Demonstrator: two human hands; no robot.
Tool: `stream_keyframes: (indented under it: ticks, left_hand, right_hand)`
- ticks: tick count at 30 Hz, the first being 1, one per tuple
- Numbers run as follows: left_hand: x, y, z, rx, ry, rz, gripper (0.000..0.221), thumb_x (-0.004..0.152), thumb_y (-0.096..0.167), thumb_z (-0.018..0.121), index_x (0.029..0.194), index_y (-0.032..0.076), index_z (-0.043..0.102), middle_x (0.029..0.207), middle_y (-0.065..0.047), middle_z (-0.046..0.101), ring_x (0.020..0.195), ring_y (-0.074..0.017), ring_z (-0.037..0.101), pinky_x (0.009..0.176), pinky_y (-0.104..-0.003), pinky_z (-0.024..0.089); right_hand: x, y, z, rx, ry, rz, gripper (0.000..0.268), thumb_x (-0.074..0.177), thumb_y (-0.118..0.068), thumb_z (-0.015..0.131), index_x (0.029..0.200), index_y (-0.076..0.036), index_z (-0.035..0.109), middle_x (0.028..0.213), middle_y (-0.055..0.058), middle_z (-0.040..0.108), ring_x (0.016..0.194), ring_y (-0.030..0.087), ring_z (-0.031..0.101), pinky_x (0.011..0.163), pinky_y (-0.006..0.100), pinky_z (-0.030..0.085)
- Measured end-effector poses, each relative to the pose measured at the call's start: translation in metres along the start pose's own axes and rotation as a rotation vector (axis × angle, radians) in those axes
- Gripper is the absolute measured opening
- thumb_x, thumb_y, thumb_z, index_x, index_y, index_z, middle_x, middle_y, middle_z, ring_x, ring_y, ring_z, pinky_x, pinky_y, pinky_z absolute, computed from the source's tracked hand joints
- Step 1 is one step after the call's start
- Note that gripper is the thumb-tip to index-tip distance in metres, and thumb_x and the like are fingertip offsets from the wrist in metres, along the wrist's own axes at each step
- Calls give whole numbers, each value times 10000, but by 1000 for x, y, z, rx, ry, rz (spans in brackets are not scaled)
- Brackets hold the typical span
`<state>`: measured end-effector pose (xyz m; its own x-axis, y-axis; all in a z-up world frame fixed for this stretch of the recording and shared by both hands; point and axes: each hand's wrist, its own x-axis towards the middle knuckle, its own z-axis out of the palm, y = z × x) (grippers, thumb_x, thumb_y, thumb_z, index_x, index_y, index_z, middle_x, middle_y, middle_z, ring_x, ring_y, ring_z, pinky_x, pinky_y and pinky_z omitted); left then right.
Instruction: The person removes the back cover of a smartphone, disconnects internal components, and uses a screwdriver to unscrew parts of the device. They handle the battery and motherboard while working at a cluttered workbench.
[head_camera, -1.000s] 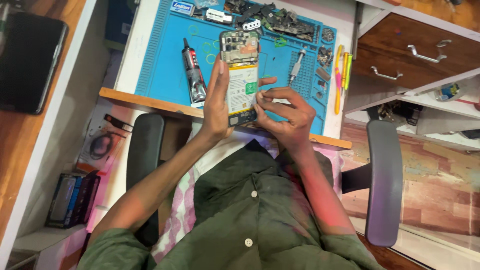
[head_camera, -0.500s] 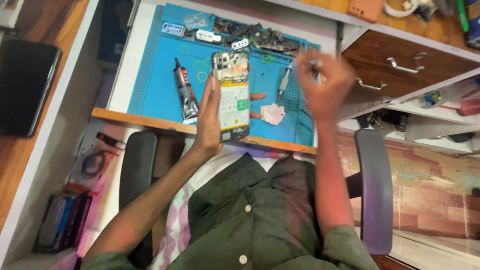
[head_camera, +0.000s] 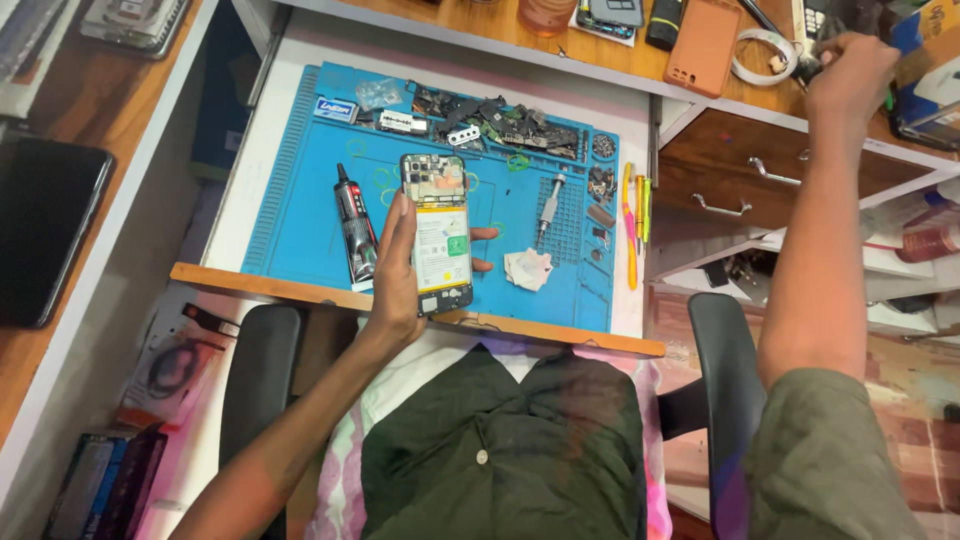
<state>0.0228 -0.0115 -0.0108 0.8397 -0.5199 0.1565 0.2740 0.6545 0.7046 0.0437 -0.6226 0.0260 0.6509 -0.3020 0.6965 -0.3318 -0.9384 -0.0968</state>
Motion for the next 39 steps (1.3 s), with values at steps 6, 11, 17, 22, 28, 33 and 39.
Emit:
stream_keyframes:
  ticks: [6, 11, 17, 22, 28, 33, 39]
  left_hand:
    - [-1, -4, 0, 39, 69, -24, 493, 1125, 433, 279, 1412, 53, 405, 1330, -179, 601, 1089, -393, 714, 778, -464, 658]
    - [3, -5, 0, 56, 100, -27, 472, 1108, 431, 294, 1401, 79, 404, 1339, -160, 602, 1091, -386, 711, 788, -457, 655]
    - [8, -8, -6, 44, 172, -118, 450, 1116, 407, 308, 1378, 62, 431, 1300, -177, 611, 1096, -369, 715, 803, -453, 644]
    - [11, -4, -2, 91, 202, -190, 456, 1111, 411, 291, 1383, 76, 438, 1261, -193, 650, 1044, -350, 727, 781, -429, 628]
    - [20, -2, 6, 146, 260, -245, 484, 1070, 413, 288, 1421, 104, 414, 1345, -157, 611, 1056, -345, 718, 793, -443, 633]
    - [19, -1, 7, 105, 225, -190, 505, 1087, 417, 297, 1444, 72, 388, 1426, -171, 567, 1142, -382, 697, 856, -479, 639]
    - [15, 2, -1, -65, 165, -171, 540, 1110, 436, 298, 1507, 73, 346, 1412, -247, 567, 1155, -439, 673, 892, -516, 618]
  right_hand:
    - [3, -1, -14, 53, -13, -88, 145, 876, 111, 735, 976, 33, 804, 917, 210, 730, 846, 319, 704, 756, 412, 547]
    - [6, -19, -35, 308, 125, -240, 303, 920, 201, 519, 1081, 61, 734, 1017, 148, 738, 986, 218, 752, 878, 326, 617]
    - [24, -55, -71, 458, 161, -314, 271, 947, 157, 522, 1101, 54, 719, 1053, 140, 736, 1006, 224, 749, 890, 338, 616]
    - [29, -62, -66, 360, 94, -271, 220, 952, 104, 571, 1098, 37, 721, 1068, 134, 740, 1000, 231, 747, 877, 349, 608]
    - [32, -57, -47, 221, -27, -259, 166, 959, 40, 630, 1093, 16, 724, 1086, 127, 745, 993, 239, 745, 861, 362, 598]
    - [20, -81, -31, 151, -127, -263, 134, 964, -14, 679, 1089, -1, 726, 1100, 121, 749, 987, 246, 743, 847, 373, 590]
    - [-1, -107, -36, 58, -210, -287, 127, 971, -78, 738, 1085, -22, 729, 1118, 114, 754, 980, 254, 741, 831, 386, 581]
